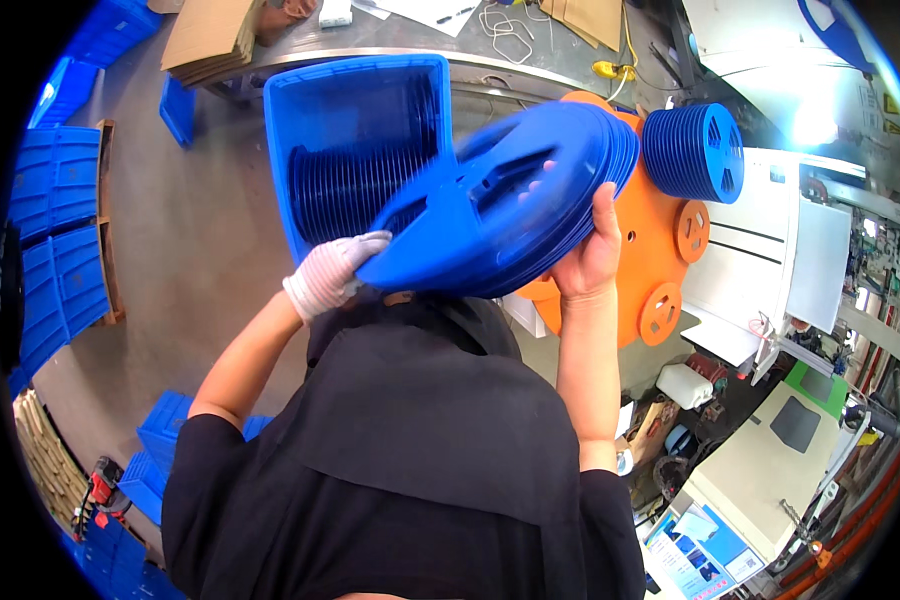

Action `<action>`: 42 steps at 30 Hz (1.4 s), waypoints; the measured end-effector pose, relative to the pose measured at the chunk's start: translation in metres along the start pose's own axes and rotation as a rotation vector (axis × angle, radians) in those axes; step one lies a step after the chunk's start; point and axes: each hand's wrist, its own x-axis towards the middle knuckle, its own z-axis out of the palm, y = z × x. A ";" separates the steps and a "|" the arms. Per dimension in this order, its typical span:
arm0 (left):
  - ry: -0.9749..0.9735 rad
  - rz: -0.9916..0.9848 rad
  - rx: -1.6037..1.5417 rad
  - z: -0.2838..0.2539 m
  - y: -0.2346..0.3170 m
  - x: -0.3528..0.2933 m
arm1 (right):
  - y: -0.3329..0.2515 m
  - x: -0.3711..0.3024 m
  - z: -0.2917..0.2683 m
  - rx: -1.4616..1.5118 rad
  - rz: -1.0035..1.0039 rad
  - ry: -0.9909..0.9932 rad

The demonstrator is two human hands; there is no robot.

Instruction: The person picks up blue plastic spools from a table and places them into a blue plastic bin. The person handles the spools one at a time, stacking them vertically inside the bin. The task involves repetitive picking and placing of identical spools.

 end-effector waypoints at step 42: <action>0.608 -1.073 -0.728 0.128 -0.219 0.094 | 0.036 -0.070 -0.165 0.072 -0.082 0.359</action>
